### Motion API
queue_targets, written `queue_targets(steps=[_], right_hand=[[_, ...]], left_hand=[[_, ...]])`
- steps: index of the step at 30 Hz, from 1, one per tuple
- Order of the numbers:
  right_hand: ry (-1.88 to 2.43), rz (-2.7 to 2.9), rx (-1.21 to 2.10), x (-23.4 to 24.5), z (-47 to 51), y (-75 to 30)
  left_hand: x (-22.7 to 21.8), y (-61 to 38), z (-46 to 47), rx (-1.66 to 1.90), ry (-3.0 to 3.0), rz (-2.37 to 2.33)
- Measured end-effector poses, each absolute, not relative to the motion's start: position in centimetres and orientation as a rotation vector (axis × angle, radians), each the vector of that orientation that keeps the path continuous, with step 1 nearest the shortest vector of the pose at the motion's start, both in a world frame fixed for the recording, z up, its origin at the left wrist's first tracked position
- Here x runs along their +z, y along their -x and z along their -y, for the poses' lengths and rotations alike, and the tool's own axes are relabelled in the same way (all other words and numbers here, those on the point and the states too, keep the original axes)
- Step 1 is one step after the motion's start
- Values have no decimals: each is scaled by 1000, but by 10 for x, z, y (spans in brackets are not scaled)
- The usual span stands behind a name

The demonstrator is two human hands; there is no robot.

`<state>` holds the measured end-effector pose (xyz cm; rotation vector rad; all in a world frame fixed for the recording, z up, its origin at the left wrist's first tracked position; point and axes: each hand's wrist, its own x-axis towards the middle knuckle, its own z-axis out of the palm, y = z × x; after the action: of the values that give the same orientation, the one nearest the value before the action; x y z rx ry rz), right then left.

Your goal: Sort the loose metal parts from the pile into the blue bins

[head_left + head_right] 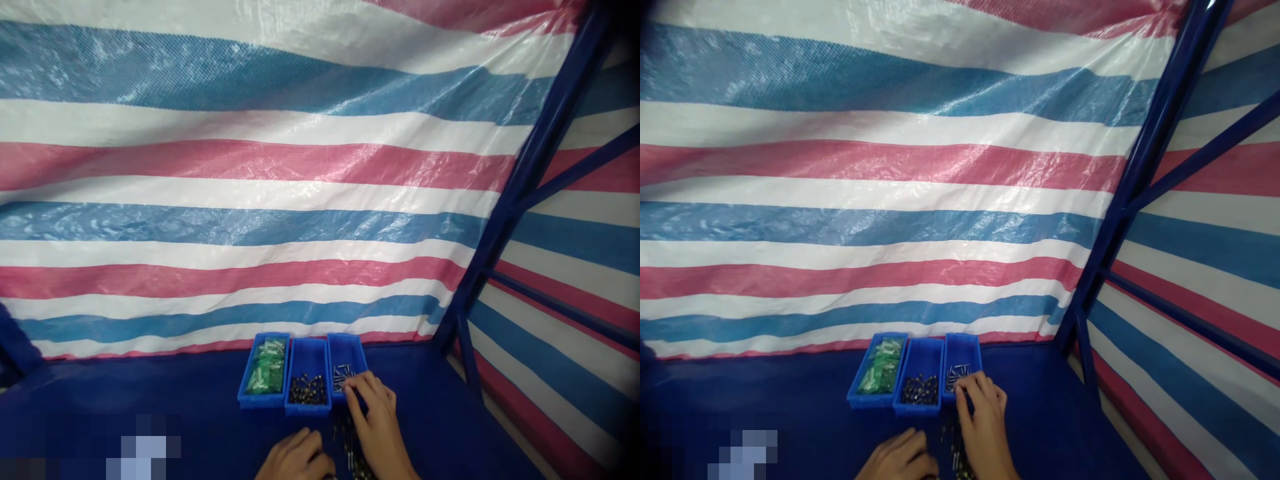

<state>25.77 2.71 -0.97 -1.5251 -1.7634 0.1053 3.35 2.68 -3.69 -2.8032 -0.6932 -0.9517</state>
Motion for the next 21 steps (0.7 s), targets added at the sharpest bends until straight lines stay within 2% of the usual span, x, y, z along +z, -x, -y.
queue_targets(steps=[7, 21], right_hand=[[1517, 1764, 83, -10, -28, -258], [1530, 1778, 78, -13, -29, -259]], left_hand=[[-36, -38, -28, -1036, 2780, 705], [-26, -37, -21, -926, 2907, 688]])
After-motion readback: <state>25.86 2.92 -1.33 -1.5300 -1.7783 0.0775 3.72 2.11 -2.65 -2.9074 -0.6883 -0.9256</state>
